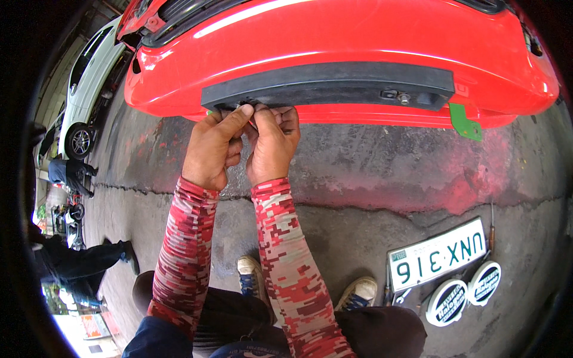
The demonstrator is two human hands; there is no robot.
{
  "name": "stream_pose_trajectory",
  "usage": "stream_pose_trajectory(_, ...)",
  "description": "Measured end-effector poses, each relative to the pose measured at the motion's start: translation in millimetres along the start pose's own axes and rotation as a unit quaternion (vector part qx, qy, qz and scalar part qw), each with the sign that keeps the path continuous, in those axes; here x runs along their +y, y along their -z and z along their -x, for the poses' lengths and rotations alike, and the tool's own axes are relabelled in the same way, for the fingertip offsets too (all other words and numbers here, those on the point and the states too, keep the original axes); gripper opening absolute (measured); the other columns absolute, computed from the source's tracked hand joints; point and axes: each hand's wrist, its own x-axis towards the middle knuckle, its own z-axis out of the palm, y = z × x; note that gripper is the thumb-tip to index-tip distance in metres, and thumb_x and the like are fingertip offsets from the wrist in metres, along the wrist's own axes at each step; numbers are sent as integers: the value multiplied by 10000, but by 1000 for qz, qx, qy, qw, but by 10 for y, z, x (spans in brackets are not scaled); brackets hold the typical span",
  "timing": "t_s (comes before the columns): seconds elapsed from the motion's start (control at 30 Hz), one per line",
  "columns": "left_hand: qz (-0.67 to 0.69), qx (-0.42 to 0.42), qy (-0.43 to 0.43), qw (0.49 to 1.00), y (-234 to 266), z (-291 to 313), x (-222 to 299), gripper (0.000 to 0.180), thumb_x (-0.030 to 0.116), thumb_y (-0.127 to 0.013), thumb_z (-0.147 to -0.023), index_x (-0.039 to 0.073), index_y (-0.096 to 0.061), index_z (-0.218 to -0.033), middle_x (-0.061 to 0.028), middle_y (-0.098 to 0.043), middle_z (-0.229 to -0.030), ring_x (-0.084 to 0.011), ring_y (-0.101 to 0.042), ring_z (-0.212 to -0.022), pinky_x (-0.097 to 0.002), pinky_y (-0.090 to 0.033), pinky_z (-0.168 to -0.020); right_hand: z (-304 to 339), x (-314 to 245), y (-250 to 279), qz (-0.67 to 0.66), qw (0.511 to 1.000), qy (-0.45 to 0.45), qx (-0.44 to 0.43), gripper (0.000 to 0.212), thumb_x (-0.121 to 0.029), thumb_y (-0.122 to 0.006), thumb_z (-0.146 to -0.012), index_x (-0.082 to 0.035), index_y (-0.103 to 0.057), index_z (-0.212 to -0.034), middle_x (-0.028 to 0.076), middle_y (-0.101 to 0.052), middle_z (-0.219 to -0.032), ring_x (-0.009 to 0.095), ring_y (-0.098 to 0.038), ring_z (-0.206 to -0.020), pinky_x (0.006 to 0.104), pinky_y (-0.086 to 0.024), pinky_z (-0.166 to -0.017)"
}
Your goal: The person removes a license plate from the front bumper of a red car using a screwdriver. They unscrew the fasteners, detach the plate, and place it on the floor.
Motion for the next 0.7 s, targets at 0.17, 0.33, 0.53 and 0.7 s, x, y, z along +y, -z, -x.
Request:
stream_pose_trajectory(0.17, 43, -77, 28, 996, 74, 5, 34, 284, 321, -611, -974, 36, -620, -968, 27, -539, -735, -25, -358, -478, -208, -238, -400, -23, -55, 42, 28, 999, -26, -27, 102, -53, -619, -890, -77, -547, -957, 47, -635, -889, 139, -623, -764, 298, -495, -599)
stream_pose_trajectory(0.33, 12, -58, -4, 998, 61, -22, -3, 286, 317, -598, -983, 33, -629, -991, 29, -540, -726, -26, -369, -489, -204, -249, -406, -34, -37, 22, 38, 999, -2, -9, 100, -64, -618, -886, -73, -546, -955, 46, -633, -887, 144, -636, -756, 279, -503, -603)
stream_pose_trajectory(0.53, 5, -16, 6, 1000, -4, -34, 68, 246, 274, -651, -949, 37, -638, -885, 27, -535, -682, -31, -391, -485, -200, -278, -405, -68, -39, 6, 31, 999, -9, 7, 100, -54, -615, -881, -73, -545, -951, 56, -643, -905, 157, -659, -790, 280, -529, -667)
stream_pose_trajectory(0.7, 66, -67, 17, 995, 33, -28, 82, 247, 244, -717, -906, 51, -593, -813, 35, -519, -665, -28, -363, -457, -196, -250, -390, -81, -53, 59, 49, 998, -24, -21, 87, -62, -606, -884, -83, -554, -951, 60, -663, -938, 167, -668, -854, 317, -540, -760)
